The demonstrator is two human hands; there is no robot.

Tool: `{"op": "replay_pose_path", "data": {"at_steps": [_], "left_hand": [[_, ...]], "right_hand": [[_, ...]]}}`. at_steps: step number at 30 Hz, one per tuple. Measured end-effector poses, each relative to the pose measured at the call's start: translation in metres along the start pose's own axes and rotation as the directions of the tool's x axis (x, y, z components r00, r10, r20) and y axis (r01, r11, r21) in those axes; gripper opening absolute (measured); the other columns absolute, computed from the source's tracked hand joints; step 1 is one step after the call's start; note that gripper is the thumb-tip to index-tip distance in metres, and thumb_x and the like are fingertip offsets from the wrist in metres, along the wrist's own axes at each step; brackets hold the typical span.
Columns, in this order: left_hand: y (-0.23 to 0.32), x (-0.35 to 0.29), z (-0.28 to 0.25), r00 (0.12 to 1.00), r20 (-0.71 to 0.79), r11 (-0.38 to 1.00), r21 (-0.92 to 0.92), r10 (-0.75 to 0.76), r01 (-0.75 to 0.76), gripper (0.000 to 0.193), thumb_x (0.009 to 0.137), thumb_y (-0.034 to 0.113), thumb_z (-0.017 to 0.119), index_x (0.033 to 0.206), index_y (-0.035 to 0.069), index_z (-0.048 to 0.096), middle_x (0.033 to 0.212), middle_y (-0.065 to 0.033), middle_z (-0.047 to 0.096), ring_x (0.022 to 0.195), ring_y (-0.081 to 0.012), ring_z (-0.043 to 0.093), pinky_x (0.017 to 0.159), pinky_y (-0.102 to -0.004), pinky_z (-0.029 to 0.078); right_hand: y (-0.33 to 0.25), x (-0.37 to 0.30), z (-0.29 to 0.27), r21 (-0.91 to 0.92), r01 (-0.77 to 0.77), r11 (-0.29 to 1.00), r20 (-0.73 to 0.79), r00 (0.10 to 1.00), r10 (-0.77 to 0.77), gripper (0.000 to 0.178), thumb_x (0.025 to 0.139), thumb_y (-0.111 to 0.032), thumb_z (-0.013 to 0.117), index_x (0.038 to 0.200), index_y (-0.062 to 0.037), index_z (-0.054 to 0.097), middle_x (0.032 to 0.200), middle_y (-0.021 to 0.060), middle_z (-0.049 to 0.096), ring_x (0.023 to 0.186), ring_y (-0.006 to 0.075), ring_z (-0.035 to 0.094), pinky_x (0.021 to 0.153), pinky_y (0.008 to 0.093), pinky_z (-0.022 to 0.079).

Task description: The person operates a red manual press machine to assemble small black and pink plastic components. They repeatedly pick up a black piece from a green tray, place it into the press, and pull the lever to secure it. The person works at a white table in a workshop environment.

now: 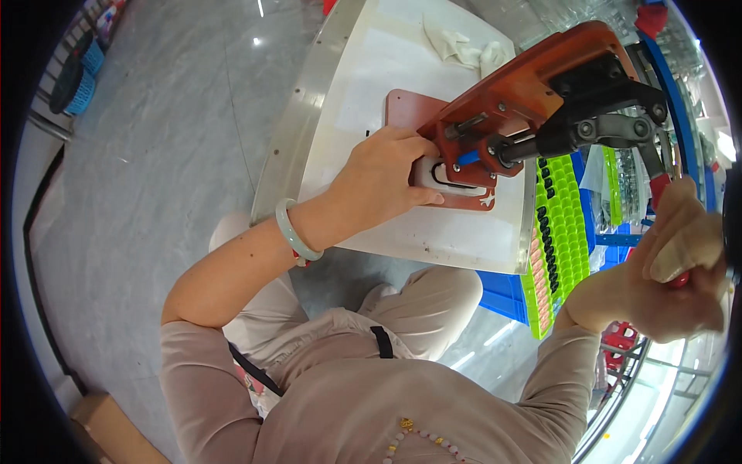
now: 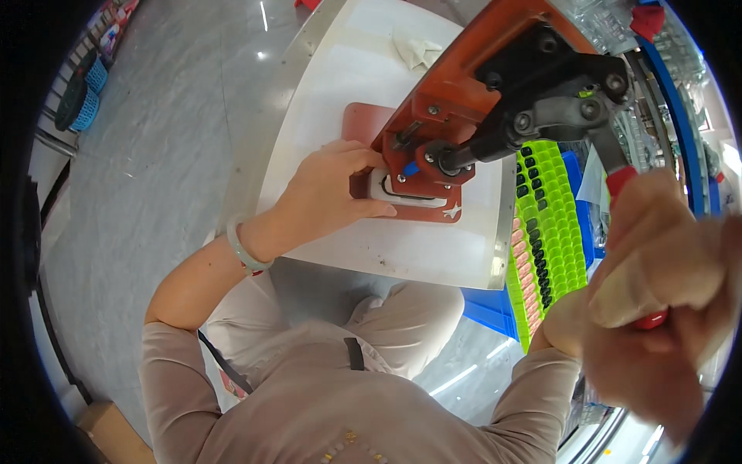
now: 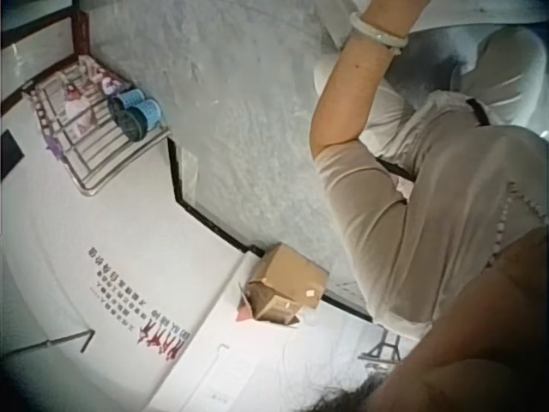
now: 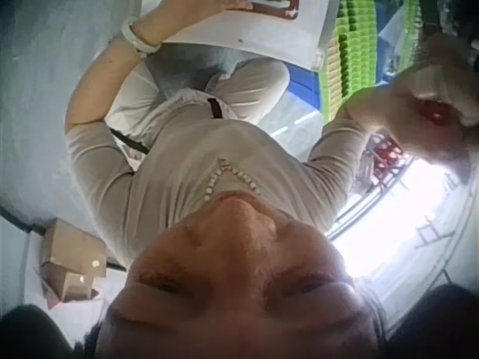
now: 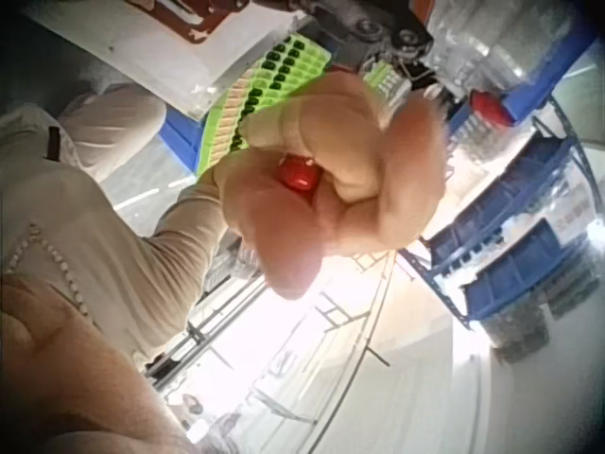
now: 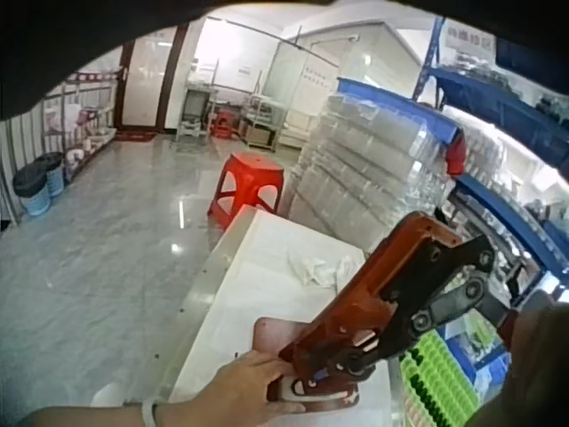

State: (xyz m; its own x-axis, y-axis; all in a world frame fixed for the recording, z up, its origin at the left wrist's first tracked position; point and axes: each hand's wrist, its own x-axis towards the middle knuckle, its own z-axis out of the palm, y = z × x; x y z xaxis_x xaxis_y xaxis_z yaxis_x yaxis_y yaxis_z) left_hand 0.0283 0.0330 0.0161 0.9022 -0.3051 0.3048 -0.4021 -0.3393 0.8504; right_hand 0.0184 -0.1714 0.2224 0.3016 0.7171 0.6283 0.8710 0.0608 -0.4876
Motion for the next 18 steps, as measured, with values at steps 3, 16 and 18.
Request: {"op": "replay_pose_path", "data": {"at_steps": [3, 16, 18], "left_hand": [[-0.004, -0.003, 0.002, 0.998, -0.043, 0.998, 0.028, 0.052, -0.051, 0.041, 0.061, 0.017, 0.084, 0.095, 0.003, 0.067, 0.091, -0.0101, 0.063, 0.092, -0.0306, 0.059, 0.082, -0.0389, 0.049], [-0.009, -0.003, 0.001, 0.998, -0.027, 0.998, 0.020, 0.057, -0.056, 0.042, 0.062, 0.020, 0.084, 0.096, 0.005, 0.066, 0.090, -0.0085, 0.062, 0.086, -0.0282, 0.057, 0.076, -0.0365, 0.047], [-0.010, -0.002, 0.003, 0.995, -0.048, 0.996, 0.017, 0.085, -0.085, 0.043, 0.062, 0.021, 0.085, 0.098, 0.005, 0.066, 0.091, -0.0095, 0.063, 0.088, -0.0292, 0.057, 0.078, -0.0373, 0.048]], "right_hand": [[-0.001, 0.005, 0.000, -0.031, 0.006, 1.000, 0.031, 1.000, -0.005, 0.081, 0.089, -0.060, 0.038, 0.131, 0.0093, 0.036, 0.060, 0.0034, 0.055, 0.043, 0.0101, 0.044, 0.042, 0.0234, 0.037], [0.027, -0.021, 0.045, -0.347, 0.085, 0.934, -0.383, 0.896, -0.224, 0.042, 0.096, -0.030, 0.028, 0.089, -0.0051, 0.061, 0.047, -0.0007, 0.028, 0.041, 0.0092, 0.022, 0.051, 0.0347, 0.026], [0.017, -0.001, 0.033, -0.279, 0.075, 0.957, -0.396, 0.899, -0.186, 0.042, 0.097, -0.030, 0.030, 0.094, -0.0025, 0.061, 0.054, 0.0006, 0.033, 0.046, 0.0103, 0.026, 0.054, 0.0310, 0.030]]}}
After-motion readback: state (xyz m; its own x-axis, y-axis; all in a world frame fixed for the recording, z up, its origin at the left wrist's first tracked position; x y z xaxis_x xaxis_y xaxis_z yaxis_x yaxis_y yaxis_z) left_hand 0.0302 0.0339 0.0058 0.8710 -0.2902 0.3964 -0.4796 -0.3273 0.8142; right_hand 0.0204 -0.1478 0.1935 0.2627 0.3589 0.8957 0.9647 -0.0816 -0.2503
